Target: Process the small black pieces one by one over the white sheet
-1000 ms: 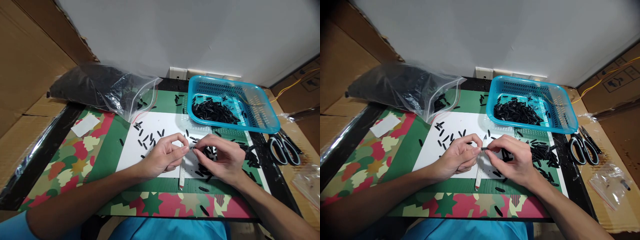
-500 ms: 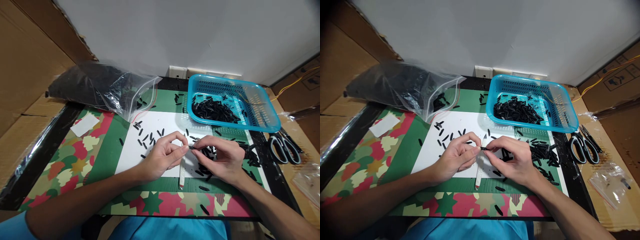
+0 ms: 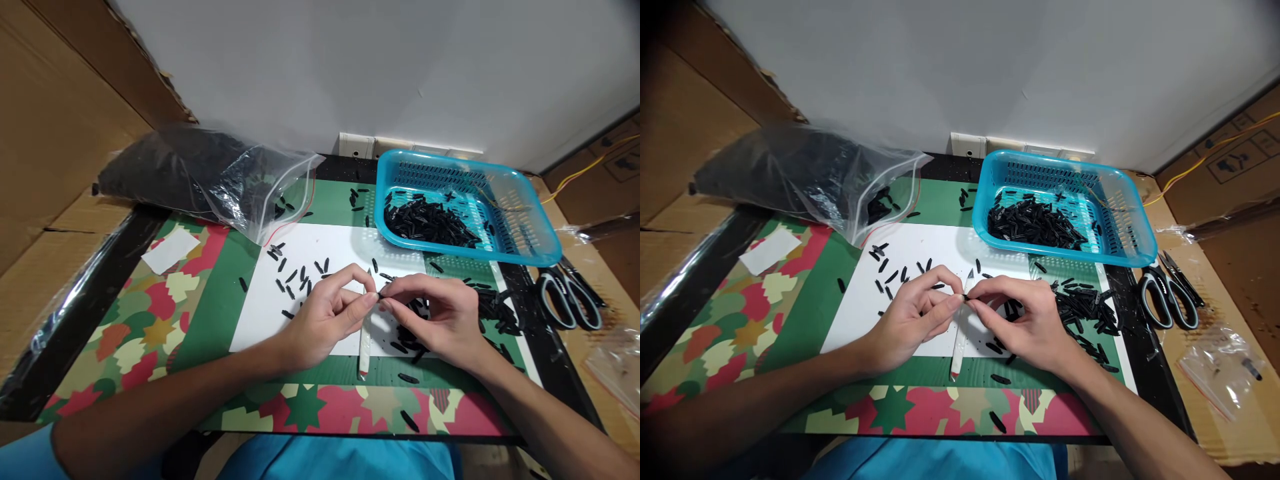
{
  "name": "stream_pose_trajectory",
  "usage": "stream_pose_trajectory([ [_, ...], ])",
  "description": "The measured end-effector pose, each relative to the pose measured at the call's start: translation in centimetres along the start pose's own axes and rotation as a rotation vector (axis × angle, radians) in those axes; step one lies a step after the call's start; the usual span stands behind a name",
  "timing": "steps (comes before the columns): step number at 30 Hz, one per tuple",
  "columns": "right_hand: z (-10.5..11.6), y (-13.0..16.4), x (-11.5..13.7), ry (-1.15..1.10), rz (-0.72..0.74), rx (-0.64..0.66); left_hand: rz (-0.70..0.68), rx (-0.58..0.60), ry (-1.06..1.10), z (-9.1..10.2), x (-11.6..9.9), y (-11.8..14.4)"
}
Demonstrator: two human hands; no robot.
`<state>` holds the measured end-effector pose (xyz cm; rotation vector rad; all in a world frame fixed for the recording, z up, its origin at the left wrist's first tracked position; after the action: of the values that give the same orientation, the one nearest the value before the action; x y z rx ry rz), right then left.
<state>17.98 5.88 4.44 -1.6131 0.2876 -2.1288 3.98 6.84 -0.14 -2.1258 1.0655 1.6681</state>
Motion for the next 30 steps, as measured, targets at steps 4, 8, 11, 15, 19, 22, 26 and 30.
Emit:
stream_pose_trajectory([
  [4, -0.2, -0.1, -0.1, -0.014, -0.015, 0.02, -0.002, 0.01, -0.03, -0.2, 0.0, 0.1],
  [8, -0.8, -0.2, -0.5, -0.037, -0.081, 0.096, 0.002, -0.003, -0.076, 0.0, 0.2, 0.3],
  [11, -1.4, -0.2, -1.0, -0.093, -0.15, 0.159, 0.015, -0.01, -0.118, 0.1, 0.3, 0.4],
  [15, -2.4, 0.2, -1.6, -0.184, -0.242, 0.217, 0.017, -0.016, -0.152, 0.2, 0.2, 0.6],
  [19, -2.8, 0.4, -2.3, -0.248, -0.296, 0.205, 0.018, -0.019, -0.106, 0.3, 0.2, 0.4],
  [22, -2.6, 0.3, -2.6, -0.243, -0.289, 0.161, 0.01, -0.035, -0.08, 0.6, 0.1, 0.2],
  [26, -1.7, -0.1, -2.3, -0.13, -0.173, 0.075, 0.014, -0.078, -0.09, 1.2, 0.1, 0.2],
  [30, -1.3, -0.7, -0.3, 0.067, 0.07, 0.035, 0.051, -0.103, -0.094, 1.7, 0.4, 0.2],
])
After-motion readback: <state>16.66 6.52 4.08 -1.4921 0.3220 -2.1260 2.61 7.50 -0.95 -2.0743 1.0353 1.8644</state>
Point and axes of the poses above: each hand's wrist, its own y-axis away from the middle knuckle, its own z-axis out of the back of the hand, x = y × z, the point moved 9 cm from there along -y, towards the middle knuckle, and after that the axes turned 5 degrees about z, right-handed, at the moved point
